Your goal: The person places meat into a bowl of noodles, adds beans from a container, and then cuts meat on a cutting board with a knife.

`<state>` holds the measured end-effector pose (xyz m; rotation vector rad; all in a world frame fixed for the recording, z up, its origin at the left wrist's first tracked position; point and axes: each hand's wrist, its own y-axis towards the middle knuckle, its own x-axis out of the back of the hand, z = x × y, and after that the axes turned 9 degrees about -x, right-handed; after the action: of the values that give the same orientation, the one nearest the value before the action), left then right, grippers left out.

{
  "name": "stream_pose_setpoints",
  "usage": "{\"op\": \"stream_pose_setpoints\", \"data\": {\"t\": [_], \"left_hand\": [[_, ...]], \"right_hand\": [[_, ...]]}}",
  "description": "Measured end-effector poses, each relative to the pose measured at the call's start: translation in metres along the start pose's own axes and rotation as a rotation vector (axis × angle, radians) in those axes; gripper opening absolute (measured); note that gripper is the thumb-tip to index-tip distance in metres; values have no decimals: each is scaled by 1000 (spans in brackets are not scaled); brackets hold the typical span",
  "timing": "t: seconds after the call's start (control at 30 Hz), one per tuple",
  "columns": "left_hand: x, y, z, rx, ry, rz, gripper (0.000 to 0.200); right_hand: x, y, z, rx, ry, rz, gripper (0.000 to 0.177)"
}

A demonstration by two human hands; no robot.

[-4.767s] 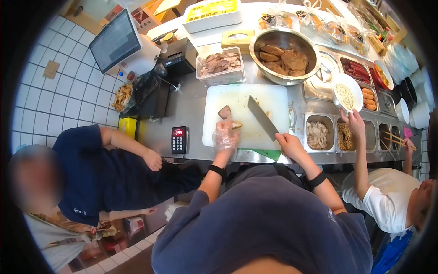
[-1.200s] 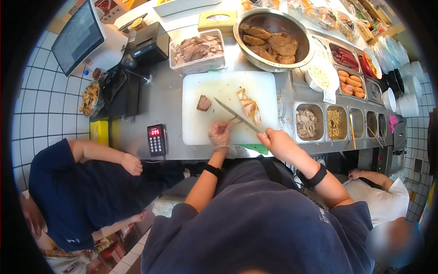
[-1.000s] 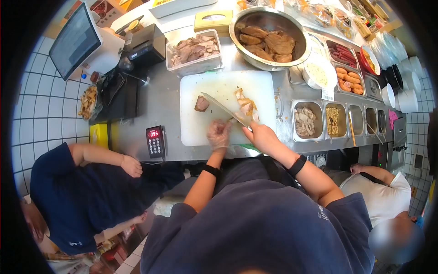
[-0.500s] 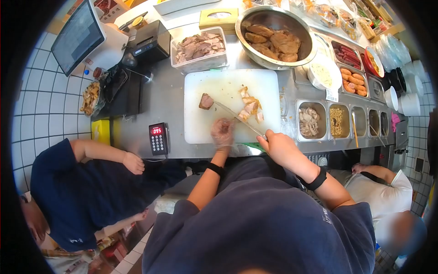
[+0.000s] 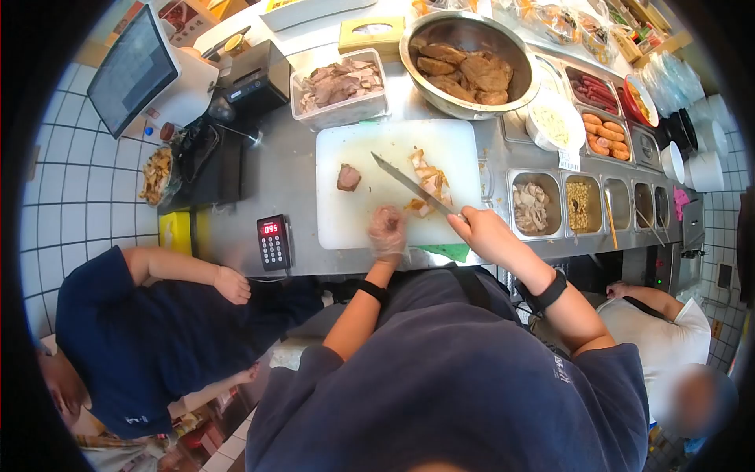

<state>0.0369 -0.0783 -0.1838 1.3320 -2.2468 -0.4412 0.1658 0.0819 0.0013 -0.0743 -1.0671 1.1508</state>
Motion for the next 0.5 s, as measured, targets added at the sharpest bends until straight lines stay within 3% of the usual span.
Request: {"op": "stream_pose_setpoints", "data": {"t": [0.13, 0.23, 0.33, 0.5], "left_hand": [[-1, 5, -14, 75, 177, 38, 17], [-3, 12, -26, 119, 152, 75, 18], [-4, 8, -13, 14, 204, 62, 19], [-11, 4, -9, 27, 262, 9, 20]], "right_hand": [[-7, -14, -5, -27, -50, -49, 48], [-7, -16, -5, -31, -34, -72, 48], [-9, -17, -7, -2, 1, -81, 46], [-11, -18, -4, -5, -43, -51, 47]]}}
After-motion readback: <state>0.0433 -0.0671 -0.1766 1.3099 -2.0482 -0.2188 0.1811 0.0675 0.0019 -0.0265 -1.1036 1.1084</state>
